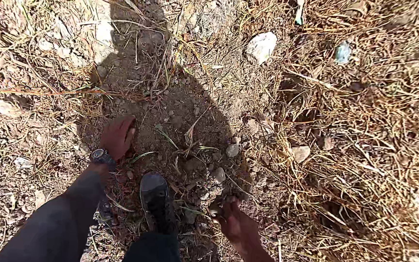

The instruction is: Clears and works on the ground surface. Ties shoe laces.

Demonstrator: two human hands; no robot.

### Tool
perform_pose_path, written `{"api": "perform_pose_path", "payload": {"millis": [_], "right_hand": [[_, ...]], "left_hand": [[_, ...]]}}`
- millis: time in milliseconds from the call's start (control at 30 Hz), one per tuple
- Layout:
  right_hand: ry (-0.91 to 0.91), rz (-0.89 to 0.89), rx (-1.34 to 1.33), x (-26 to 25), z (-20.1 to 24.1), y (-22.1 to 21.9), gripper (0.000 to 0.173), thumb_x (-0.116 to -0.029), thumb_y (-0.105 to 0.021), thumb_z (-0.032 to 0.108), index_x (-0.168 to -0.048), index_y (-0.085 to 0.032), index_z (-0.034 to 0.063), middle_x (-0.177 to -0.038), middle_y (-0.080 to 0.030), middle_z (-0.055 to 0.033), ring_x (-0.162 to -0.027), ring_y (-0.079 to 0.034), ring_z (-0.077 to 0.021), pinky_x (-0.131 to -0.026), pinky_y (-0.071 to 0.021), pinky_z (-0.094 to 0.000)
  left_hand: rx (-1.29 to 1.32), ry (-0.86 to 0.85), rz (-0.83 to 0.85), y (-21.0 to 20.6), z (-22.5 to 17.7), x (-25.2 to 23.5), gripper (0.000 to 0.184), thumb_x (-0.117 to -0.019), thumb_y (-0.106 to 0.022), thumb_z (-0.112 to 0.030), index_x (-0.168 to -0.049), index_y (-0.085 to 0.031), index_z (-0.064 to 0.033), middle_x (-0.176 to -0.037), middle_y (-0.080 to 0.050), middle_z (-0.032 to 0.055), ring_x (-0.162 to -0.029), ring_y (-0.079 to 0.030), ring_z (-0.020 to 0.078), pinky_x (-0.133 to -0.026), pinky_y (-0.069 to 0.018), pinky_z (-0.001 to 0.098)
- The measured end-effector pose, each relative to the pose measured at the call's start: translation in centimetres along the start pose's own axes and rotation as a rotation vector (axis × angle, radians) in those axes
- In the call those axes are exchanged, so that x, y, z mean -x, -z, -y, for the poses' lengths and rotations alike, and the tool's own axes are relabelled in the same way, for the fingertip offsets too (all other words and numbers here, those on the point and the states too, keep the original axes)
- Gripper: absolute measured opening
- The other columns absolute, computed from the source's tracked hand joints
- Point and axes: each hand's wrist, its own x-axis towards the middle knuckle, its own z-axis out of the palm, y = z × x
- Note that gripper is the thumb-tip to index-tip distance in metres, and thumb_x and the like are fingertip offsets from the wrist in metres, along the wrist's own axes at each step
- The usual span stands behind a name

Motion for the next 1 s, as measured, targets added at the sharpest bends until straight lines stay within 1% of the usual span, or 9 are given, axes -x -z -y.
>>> {"api": "perform_pose_path", "payload": {"millis": [67,100,167,267,333,467,700,867,1000], "right_hand": [[-0.083,0.252,-0.007,-1.1,0.6,1.4,0.053,-0.0913,-0.067,0.049,-0.126,-0.067,0.0088,-0.114,-0.071,-0.0212,-0.097,-0.071,-0.0439,-0.077,-0.0553,-0.0643],[-0.089,0.299,0.004,-1.4,0.7,1.5,0.052,-0.0908,-0.066,0.05,-0.122,-0.068,0.0092,-0.107,-0.073,-0.0206,-0.097,-0.071,-0.0441,-0.077,-0.0548,-0.0649],[-0.078,0.273,0.026,-1.1,0.7,1.1,0.048,-0.0887,-0.065,0.053,-0.116,-0.071,0.0135,-0.095,-0.075,-0.016,-0.09,-0.073,-0.0404,-0.072,-0.0559,-0.0625],[-0.179,0.347,0.041,-0.8,1.5,1.4,0.049,-0.0887,-0.065,0.052,-0.123,-0.068,0.0173,-0.098,-0.075,-0.0162,-0.091,-0.073,-0.0404,-0.073,-0.0554,-0.0638],[-0.206,0.369,0.04,-0.8,2.3,1.6,0.052,-0.0894,-0.068,0.046,-0.13,-0.066,0.0147,-0.102,-0.075,-0.0177,-0.092,-0.073,-0.0416,-0.074,-0.0556,-0.0633],[-0.228,0.27,0.017,-0.3,3.3,1.2,0.043,-0.0877,-0.073,0.035,-0.122,-0.068,0.0088,-0.095,-0.074,-0.0185,-0.086,-0.073,-0.0422,-0.07,-0.0558,-0.0627],[-0.295,0.361,0.018,-0.5,4.0,0.7,0.041,-0.0888,-0.069,0.029,-0.125,-0.067,0.0106,-0.102,-0.074,-0.0177,-0.093,-0.073,-0.0407,-0.076,-0.0554,-0.0615],[-0.323,0.61,0.015,-1.7,4.1,1.8,0.051,-0.0919,-0.066,0.031,-0.139,-0.059,0.012,-0.122,-0.071,-0.018,-0.108,-0.068,-0.0431,-0.086,-0.0532,-0.0641],[-0.311,0.628,0.001,-2.5,4.3,2.3,0.051,-0.0921,-0.066,0.029,-0.139,-0.058,0.0116,-0.122,-0.07,-0.0194,-0.108,-0.068,-0.0449,-0.084,-0.0535,-0.0648]], "left_hand": [[-0.039,0.03,0.073,-0.5,0.5,-0.2,0.05,-0.1086,-0.038,-0.03,-0.156,-0.043,-0.0144,-0.162,-0.04,0.0111,-0.147,-0.04,0.0368,-0.116,-0.0317,0.0631],[-0.036,0.037,0.096,-0.5,0.5,-0.1,0.051,-0.109,-0.036,-0.03,-0.157,-0.041,-0.0158,-0.165,-0.036,0.0085,-0.149,-0.038,0.0354,-0.117,-0.0309,0.0631],[0.002,0.034,0.104,-0.4,0.7,0.3,0.051,-0.1102,-0.033,-0.032,-0.159,-0.04,-0.0166,-0.166,-0.035,0.0061,-0.151,-0.035,0.0334,-0.118,-0.0304,0.0626],[0.041,0.021,0.078,-0.8,1.0,0.0,0.05,-0.1095,-0.033,-0.031,-0.155,-0.045,-0.0132,-0.162,-0.04,0.0102,-0.147,-0.04,0.0367,-0.116,-0.0312,0.0632],[0.026,0.003,0.035,-1.5,1.6,0.1,0.05,-0.1077,-0.034,-0.032,-0.151,-0.05,-0.0134,-0.16,-0.044,0.0105,-0.144,-0.043,0.0371,-0.113,-0.0336,0.0632],[0.0,-0.027,-0.061,-2.6,2.3,0.2,0.05,-0.1045,-0.034,-0.033,-0.147,-0.055,-0.0168,-0.156,-0.05,0.0084,-0.141,-0.048,0.0354,-0.106,-0.0388,0.0615],[-0.053,-0.002,-0.055,-3.9,3.6,1.5,0.053,-0.1035,-0.031,-0.042,-0.147,-0.054,-0.0245,-0.155,-0.051,0.0033,-0.134,-0.053,0.0332,-0.098,-0.0425,0.0602],[-0.072,0.011,-0.059,-4.6,3.9,2.1,0.055,-0.1033,-0.028,-0.046,-0.15,-0.052,-0.0289,-0.155,-0.051,0.0029,-0.137,-0.05,0.0336,-0.099,-0.0411,0.0614],[-0.119,-0.011,-0.081,-5.5,4.8,2.0,0.055,-0.1021,-0.027,-0.044,-0.15,-0.051,-0.0292,-0.155,-0.05,0.0025,-0.136,-0.051,0.0322,-0.097,-0.0417,0.0604]]}}
